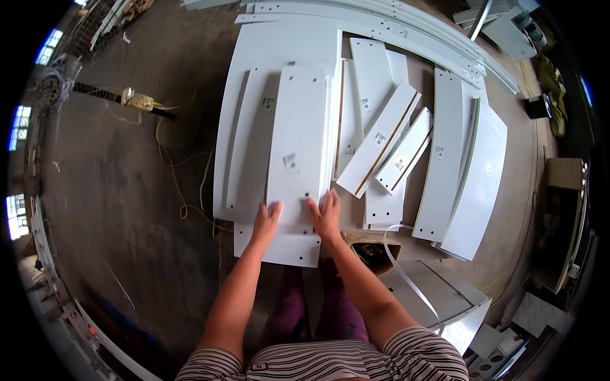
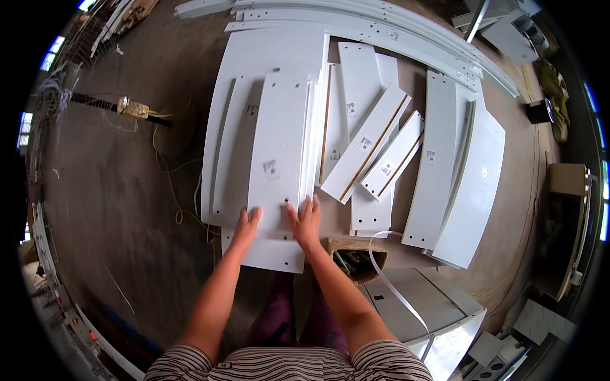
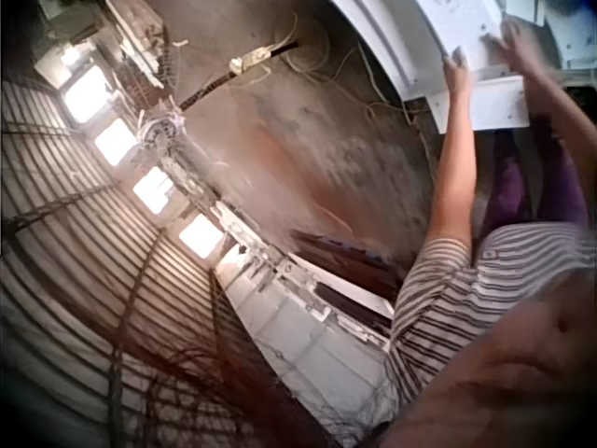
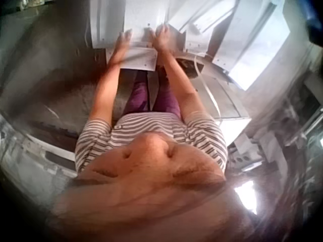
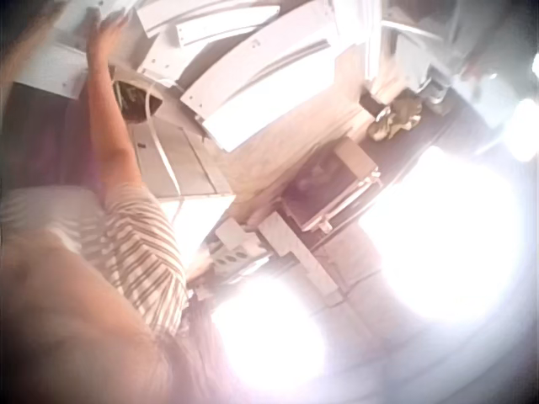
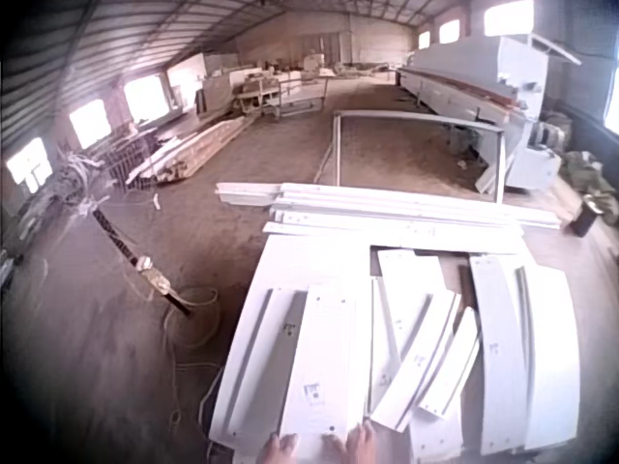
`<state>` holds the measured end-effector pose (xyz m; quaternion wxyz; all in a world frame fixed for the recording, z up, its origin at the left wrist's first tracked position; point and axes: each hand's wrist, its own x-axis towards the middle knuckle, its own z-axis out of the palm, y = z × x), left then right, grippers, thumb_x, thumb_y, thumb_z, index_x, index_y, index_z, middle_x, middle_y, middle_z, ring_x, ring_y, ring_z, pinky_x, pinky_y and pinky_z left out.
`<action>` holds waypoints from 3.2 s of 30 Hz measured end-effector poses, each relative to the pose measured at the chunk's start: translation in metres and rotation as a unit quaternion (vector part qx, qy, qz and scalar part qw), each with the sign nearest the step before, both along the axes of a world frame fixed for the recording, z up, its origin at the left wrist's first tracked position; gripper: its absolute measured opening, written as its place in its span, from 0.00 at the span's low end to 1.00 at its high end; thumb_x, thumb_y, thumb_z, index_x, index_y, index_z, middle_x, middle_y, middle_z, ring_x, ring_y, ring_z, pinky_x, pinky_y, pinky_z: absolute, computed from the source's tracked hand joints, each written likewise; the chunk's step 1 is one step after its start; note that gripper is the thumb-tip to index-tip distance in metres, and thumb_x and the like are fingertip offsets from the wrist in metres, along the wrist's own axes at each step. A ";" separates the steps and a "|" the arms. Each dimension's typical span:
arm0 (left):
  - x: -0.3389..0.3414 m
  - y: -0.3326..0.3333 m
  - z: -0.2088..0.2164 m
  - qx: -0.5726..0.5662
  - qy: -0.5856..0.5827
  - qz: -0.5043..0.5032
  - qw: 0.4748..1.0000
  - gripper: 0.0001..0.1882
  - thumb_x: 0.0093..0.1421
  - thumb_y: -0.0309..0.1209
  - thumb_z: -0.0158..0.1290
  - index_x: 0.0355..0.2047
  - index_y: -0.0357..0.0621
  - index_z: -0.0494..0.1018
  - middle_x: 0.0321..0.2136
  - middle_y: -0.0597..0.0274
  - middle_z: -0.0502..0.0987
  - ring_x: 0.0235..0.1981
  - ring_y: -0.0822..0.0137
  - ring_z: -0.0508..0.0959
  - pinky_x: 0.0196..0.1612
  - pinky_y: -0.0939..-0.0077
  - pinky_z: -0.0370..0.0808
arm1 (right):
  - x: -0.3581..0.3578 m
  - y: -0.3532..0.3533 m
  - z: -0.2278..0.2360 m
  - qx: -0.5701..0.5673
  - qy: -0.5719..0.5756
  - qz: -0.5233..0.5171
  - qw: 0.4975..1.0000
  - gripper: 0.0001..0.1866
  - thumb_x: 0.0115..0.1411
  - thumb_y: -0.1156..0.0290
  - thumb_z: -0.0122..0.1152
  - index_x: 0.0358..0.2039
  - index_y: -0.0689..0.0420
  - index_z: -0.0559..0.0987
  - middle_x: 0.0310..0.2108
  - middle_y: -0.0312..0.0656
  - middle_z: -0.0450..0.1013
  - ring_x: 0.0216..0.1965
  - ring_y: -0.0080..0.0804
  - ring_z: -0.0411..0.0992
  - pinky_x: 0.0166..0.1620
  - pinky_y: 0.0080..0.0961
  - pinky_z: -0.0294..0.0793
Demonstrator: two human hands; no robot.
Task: The person repeatedly picks up white rectangular panels from a workbench, removes thin strips, and stacks them on a pile. The person handles the panels one at a time, placing them in a growing stack on the floor.
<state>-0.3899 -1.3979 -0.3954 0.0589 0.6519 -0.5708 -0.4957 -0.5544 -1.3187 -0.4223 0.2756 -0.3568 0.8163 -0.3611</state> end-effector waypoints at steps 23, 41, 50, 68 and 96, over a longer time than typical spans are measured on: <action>0.130 -0.050 -0.042 -0.208 -0.250 -0.130 0.937 0.66 0.35 0.47 0.70 0.63 0.31 0.38 0.56 0.34 0.54 0.57 0.41 0.56 0.60 0.53 0.54 | -0.033 -0.027 -0.013 0.110 -0.078 0.049 0.990 0.44 0.48 0.58 0.69 0.59 0.63 0.57 0.51 0.60 0.65 0.51 0.55 0.65 0.53 0.40 0.67; 0.183 0.114 0.036 0.039 0.096 0.119 0.987 0.26 0.65 0.48 0.43 0.43 0.32 0.72 0.37 0.53 0.77 0.39 0.64 0.75 0.43 0.69 0.70 | 0.115 0.011 0.062 0.095 -0.309 0.081 0.943 0.27 0.66 0.47 0.41 0.31 0.63 0.68 0.26 0.52 0.68 0.29 0.44 0.67 0.36 0.37 0.68; 0.071 0.038 0.090 0.037 0.099 0.044 0.993 0.22 0.64 0.46 0.45 0.37 0.36 0.71 0.25 0.64 0.70 0.25 0.73 0.70 0.27 0.74 0.70 | 0.041 -0.020 0.080 0.030 -0.071 -0.017 0.997 0.22 0.67 0.54 0.42 0.28 0.62 0.68 0.19 0.57 0.66 0.24 0.60 0.66 0.28 0.44 0.65; -0.003 0.013 -0.042 0.091 0.088 0.000 0.992 0.30 0.61 0.52 0.47 0.41 0.31 0.66 0.40 0.48 0.71 0.36 0.59 0.73 0.36 0.68 0.73 | -0.033 0.000 -0.002 0.066 -0.349 -0.035 0.934 0.32 0.63 0.46 0.48 0.51 0.64 0.59 0.44 0.46 0.65 0.46 0.30 0.62 0.51 0.30 0.63; 0.008 0.036 -0.024 0.148 0.178 0.019 0.973 0.31 0.61 0.53 0.47 0.50 0.34 0.67 0.43 0.57 0.73 0.44 0.68 0.69 0.48 0.71 0.66 | -0.045 0.039 -0.038 0.128 -0.362 0.007 0.923 0.33 0.55 0.43 0.56 0.46 0.62 0.71 0.42 0.45 0.72 0.45 0.37 0.70 0.46 0.34 0.69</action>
